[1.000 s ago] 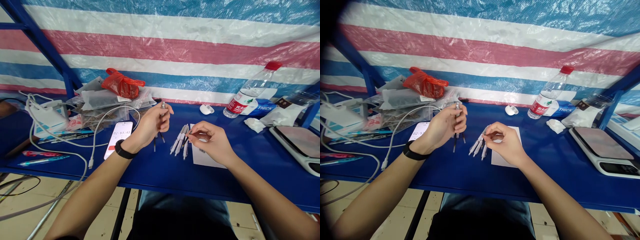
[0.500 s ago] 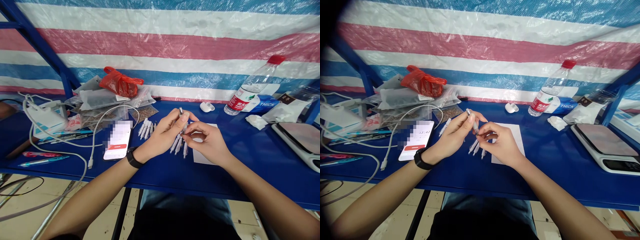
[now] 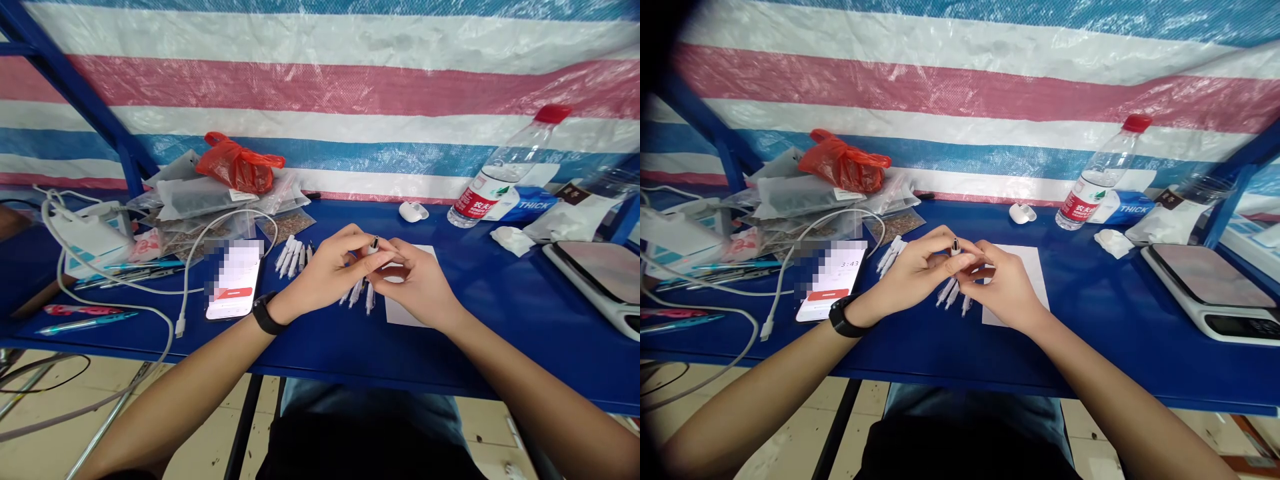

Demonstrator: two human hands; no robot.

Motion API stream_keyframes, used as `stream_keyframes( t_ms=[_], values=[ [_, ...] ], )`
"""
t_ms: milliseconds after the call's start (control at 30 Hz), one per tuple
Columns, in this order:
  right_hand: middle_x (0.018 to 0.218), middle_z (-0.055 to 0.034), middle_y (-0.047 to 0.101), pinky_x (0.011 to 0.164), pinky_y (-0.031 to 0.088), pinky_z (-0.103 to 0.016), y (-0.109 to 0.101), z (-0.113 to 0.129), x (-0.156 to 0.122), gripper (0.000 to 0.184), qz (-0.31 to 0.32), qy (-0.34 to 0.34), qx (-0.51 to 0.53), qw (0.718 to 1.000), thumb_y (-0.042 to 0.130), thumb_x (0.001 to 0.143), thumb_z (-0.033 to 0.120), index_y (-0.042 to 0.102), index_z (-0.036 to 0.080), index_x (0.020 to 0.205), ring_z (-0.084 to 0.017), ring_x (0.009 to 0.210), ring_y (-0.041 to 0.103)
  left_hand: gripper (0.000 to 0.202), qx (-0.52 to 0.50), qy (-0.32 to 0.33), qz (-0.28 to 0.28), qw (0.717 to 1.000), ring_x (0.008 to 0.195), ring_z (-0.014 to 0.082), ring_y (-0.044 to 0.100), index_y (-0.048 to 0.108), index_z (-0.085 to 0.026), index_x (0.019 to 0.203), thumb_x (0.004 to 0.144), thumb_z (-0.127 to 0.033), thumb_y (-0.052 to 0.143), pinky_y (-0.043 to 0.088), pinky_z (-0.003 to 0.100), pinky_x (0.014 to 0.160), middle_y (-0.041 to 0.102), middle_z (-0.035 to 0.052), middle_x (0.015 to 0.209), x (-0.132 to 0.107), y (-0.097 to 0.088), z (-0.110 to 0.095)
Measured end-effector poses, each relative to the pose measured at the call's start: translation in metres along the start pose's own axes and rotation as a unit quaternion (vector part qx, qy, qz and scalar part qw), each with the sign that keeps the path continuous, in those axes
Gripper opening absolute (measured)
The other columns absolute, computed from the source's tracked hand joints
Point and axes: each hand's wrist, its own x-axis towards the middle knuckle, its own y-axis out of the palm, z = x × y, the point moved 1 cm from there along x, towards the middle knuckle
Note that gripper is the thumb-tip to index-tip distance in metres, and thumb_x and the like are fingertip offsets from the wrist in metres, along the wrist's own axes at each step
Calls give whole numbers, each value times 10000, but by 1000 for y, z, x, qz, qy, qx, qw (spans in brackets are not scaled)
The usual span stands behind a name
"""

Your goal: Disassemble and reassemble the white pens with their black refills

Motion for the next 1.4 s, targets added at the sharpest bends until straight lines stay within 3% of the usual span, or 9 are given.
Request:
stream_keyframes(
  t_ms=[133,333,533,733,1033,1200,1300,1400],
  values=[
    [744,5,580,658,564,-217,-2,0,0,168,18,10,-27,999,664,743,266,524,180,777,-113,684,576,248,-20,-52,-2,998,754,121,521,799,-187,950,905,-421,729,449,208,603,519,21,861,-1,0,6],
    [696,29,440,577,435,-209,-3,-7,1,211,47,41,-68,996,590,718,296,411,185,732,-85,616,403,271,-4,-82,20,996,752,130,568,804,-189,833,847,-458,782,450,244,655,592,28,833,-1,-2,14],
    [725,15,468,618,441,-237,-1,-14,0,218,60,67,-81,993,593,731,331,428,191,761,-104,636,427,258,21,-92,31,995,728,129,582,797,-171,778,848,-419,787,427,259,667,623,31,805,0,-3,18],
    [709,7,542,598,396,-218,-1,-11,1,191,47,45,-112,992,583,742,348,484,185,749,-105,623,459,373,21,-87,28,996,692,117,569,764,-164,692,854,-500,777,417,255,639,623,29,787,0,-4,18],
    [688,5,578,583,369,-219,-3,-10,1,195,44,44,-134,989,594,733,355,489,191,720,-111,605,465,295,8,-77,20,997,726,132,607,806,-167,782,872,-446,772,469,267,678,647,45,826,-2,1,25],
    [708,2,632,611,400,-231,-4,-11,1,162,27,51,-138,989,606,722,335,593,188,788,-118,615,511,171,17,-58,27,998,765,137,634,826,-178,875,901,-329,751,481,251,681,683,63,874,-3,0,18],
    [732,-11,640,608,420,-237,-2,-9,1,194,33,42,-123,991,654,755,369,604,184,783,-124,621,540,226,17,-48,15,999,720,123,616,809,-164,798,892,-365,767,470,238,648,674,56,825,-2,-3,10],
    [863,-48,697,614,444,-245,-3,-6,3,291,36,36,-92,994,709,800,461,656,178,846,-137,663,598,264,-67,-56,-15,996,726,123,634,778,-160,738,846,-399,810,523,241,660,702,51,858,1,-16,2]
  ],
)
